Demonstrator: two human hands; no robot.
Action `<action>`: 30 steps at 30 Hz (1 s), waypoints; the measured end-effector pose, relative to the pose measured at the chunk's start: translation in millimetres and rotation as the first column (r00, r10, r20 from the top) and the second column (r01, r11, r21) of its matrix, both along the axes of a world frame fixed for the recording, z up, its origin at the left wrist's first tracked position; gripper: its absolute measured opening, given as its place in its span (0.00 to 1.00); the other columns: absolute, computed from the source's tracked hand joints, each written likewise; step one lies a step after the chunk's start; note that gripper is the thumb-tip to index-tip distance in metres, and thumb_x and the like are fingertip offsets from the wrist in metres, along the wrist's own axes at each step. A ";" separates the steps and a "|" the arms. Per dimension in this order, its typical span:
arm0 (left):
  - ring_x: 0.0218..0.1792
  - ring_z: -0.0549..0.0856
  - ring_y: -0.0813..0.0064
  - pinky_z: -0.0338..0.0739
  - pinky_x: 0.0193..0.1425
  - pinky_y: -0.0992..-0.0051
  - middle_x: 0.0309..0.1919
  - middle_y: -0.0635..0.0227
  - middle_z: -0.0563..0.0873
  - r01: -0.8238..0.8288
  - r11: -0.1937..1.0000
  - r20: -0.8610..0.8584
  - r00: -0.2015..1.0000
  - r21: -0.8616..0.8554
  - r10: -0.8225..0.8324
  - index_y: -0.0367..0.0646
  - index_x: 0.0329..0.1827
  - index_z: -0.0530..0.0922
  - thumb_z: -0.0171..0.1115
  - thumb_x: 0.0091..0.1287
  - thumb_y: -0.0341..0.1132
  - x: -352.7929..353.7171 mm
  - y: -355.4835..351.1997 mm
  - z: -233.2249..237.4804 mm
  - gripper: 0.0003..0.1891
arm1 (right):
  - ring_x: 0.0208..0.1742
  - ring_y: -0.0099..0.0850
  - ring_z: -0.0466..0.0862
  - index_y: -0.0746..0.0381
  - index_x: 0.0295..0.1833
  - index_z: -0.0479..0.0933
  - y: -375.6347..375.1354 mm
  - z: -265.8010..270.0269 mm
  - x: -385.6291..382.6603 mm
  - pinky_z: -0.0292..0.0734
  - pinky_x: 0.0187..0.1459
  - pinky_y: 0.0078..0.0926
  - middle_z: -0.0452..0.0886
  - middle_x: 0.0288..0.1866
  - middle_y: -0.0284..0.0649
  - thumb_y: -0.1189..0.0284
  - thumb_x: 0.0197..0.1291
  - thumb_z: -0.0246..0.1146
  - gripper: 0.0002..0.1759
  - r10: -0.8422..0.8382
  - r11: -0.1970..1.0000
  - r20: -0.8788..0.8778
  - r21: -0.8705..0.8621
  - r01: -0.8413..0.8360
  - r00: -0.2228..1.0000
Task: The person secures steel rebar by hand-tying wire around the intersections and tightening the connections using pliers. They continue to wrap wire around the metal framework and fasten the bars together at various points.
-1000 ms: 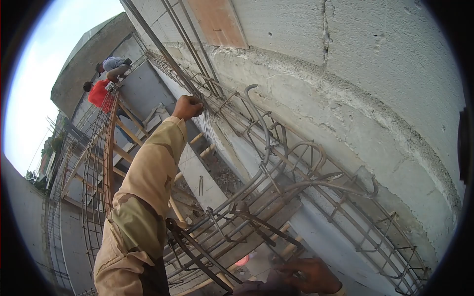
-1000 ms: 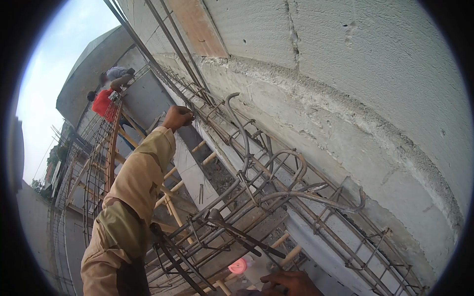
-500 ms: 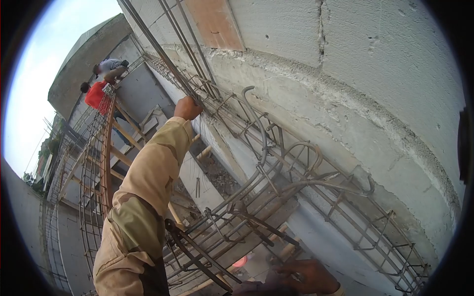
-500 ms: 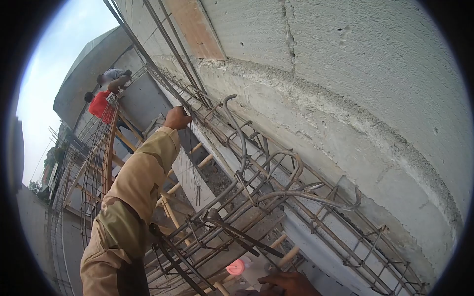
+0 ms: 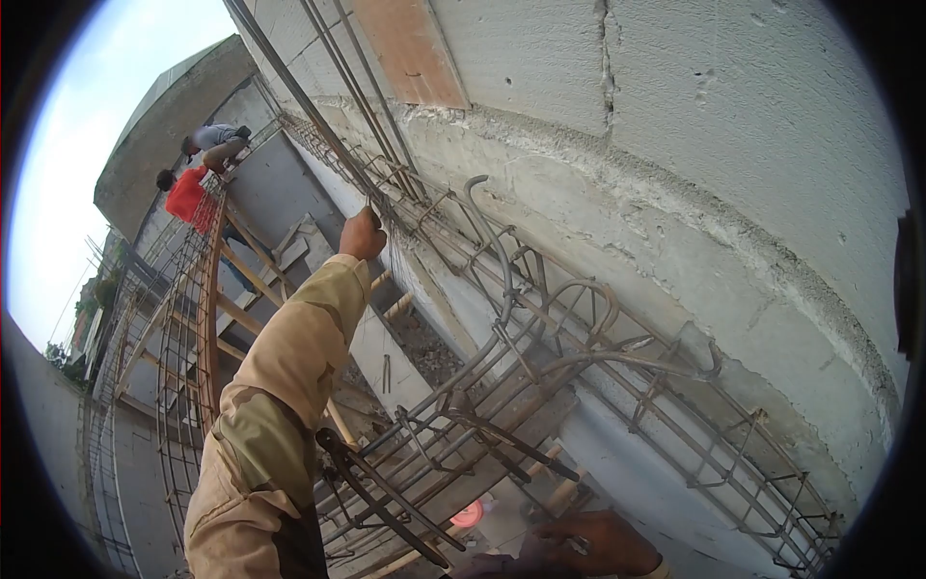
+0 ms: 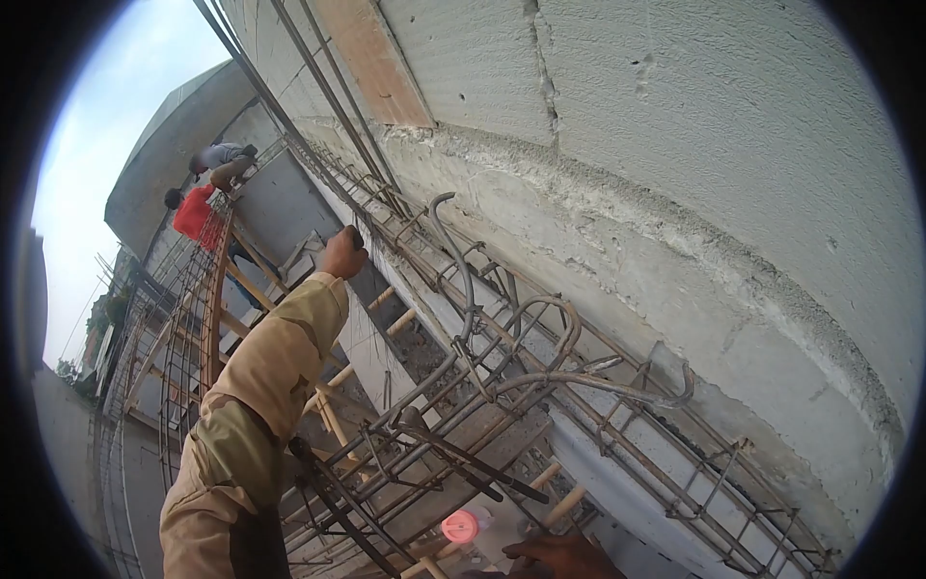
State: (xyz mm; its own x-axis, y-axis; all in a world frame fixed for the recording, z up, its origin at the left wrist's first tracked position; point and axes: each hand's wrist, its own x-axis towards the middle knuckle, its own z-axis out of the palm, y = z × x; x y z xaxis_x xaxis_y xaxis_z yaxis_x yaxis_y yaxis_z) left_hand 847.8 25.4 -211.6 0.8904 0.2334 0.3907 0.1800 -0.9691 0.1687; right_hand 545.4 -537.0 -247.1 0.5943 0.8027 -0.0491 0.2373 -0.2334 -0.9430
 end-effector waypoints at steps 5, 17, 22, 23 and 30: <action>0.40 0.89 0.44 0.82 0.47 0.53 0.32 0.45 0.88 0.031 0.963 0.076 0.997 -0.269 -0.011 0.37 0.43 0.80 0.63 0.62 0.31 -10.0 4.7 -7.7 0.09 | 0.40 0.42 0.89 0.67 0.55 0.83 -0.7 -7.4 0.3 0.83 0.43 0.38 0.88 0.46 0.47 0.69 0.58 0.72 0.21 0.025 1.000 0.021 0.000 -0.025 0.999; 0.36 0.91 0.68 0.87 0.42 0.68 0.46 0.54 0.90 -0.009 0.399 -0.095 0.976 -0.917 -0.195 0.38 0.49 0.74 0.45 0.85 0.44 -78.8 -31.8 -2.0 0.17 | 0.39 0.42 0.89 0.67 0.55 0.83 1.4 -3.6 -3.1 0.83 0.43 0.37 0.88 0.44 0.48 0.69 0.58 0.72 0.21 0.033 0.999 -0.032 0.024 -0.033 0.999; 0.53 0.88 0.56 0.84 0.56 0.48 0.45 0.54 0.89 -0.161 0.164 -0.205 0.933 -0.973 -0.296 0.45 0.46 0.73 0.40 0.86 0.46 -139.0 -57.1 -16.4 0.17 | 0.36 0.39 0.87 0.67 0.55 0.83 -0.8 -2.6 -9.9 0.82 0.43 0.36 0.88 0.42 0.46 0.68 0.61 0.71 0.20 0.026 0.997 -0.048 0.076 -0.022 0.999; 0.53 0.88 0.56 0.84 0.56 0.48 0.45 0.54 0.89 -0.161 0.162 -0.203 0.935 -0.974 -0.291 0.45 0.46 0.73 0.40 0.86 0.46 -150.7 -61.3 -13.9 0.17 | 0.32 0.38 0.85 0.68 0.54 0.83 -0.4 -2.5 -11.3 0.81 0.40 0.36 0.87 0.38 0.45 0.66 0.62 0.72 0.20 0.008 0.991 -0.037 0.130 -0.003 0.999; 0.59 0.87 0.55 0.83 0.59 0.54 0.36 0.60 0.89 -0.109 -0.006 -0.103 0.948 -0.994 -0.303 0.48 0.38 0.77 0.52 0.83 0.43 -194.0 -35.5 9.6 0.15 | 0.47 0.34 0.92 0.64 0.56 0.85 4.4 25.1 -4.6 0.85 0.52 0.30 0.91 0.49 0.46 0.73 0.58 0.75 0.20 0.123 0.988 -0.081 0.099 -0.115 0.989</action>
State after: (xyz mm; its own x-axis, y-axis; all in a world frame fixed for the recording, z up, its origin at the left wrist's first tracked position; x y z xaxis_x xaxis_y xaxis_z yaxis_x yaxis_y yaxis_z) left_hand 653.7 -10.1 -202.0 0.9355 0.1017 -0.3383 0.3272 0.1118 0.9383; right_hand 540.8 -532.6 -222.0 0.4909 0.8710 -0.0175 0.1748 -0.1181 -0.9775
